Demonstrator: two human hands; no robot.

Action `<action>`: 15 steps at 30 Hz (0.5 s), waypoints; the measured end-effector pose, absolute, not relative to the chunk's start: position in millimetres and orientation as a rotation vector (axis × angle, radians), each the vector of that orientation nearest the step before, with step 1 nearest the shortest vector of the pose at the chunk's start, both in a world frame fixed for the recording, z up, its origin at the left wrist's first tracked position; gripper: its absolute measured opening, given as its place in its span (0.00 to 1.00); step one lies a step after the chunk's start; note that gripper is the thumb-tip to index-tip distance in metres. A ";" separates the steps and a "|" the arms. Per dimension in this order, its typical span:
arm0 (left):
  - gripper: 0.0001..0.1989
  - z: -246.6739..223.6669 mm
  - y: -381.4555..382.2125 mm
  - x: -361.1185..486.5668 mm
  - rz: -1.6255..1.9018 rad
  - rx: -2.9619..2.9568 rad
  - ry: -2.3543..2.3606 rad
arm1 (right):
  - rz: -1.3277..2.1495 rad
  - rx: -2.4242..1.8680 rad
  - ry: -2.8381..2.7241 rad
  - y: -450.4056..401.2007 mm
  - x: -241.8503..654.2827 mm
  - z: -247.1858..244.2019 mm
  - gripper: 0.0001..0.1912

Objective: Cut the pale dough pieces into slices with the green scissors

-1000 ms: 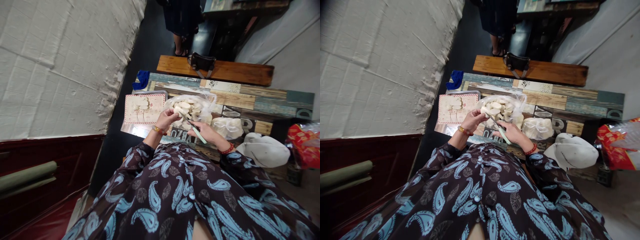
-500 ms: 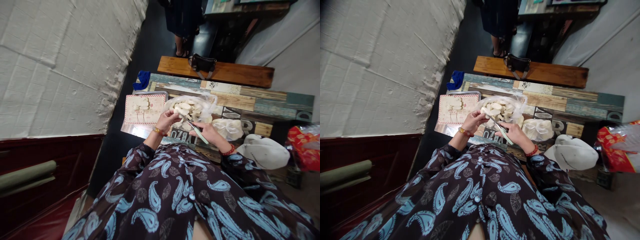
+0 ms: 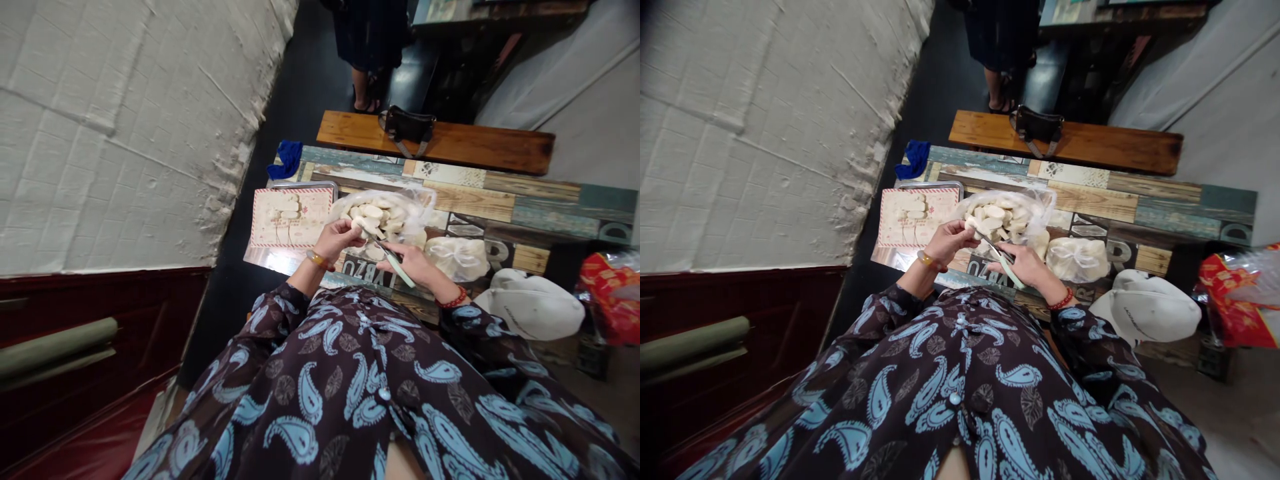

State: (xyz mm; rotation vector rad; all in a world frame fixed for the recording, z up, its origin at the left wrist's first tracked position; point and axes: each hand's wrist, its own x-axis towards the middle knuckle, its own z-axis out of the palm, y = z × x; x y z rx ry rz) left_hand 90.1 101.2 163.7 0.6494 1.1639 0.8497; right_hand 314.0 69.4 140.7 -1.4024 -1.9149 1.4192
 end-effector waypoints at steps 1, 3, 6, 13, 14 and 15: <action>0.24 163.6 101.6 89.5 0.842 0.649 1.161 | 1.423 -1.393 -1.902 69.3 314.7 139.3 0.30; 0.24 163.5 102.4 88.5 0.838 0.648 1.160 | 1.427 -1.393 -1.884 70.0 316.6 137.0 0.29; 0.24 163.6 103.5 87.5 0.842 0.649 1.167 | 1.431 -1.394 -1.884 72.6 319.4 135.8 0.28; 0.25 164.2 104.7 86.4 0.810 0.688 1.178 | 1.382 -1.396 -1.924 74.0 322.1 138.5 0.24; 0.24 164.3 104.6 86.3 0.801 0.686 1.177 | 1.374 -1.394 -1.926 73.1 321.9 138.2 0.24; 0.24 164.3 104.3 86.3 0.793 0.679 1.172 | 1.365 -1.395 -1.923 72.0 321.6 137.5 0.24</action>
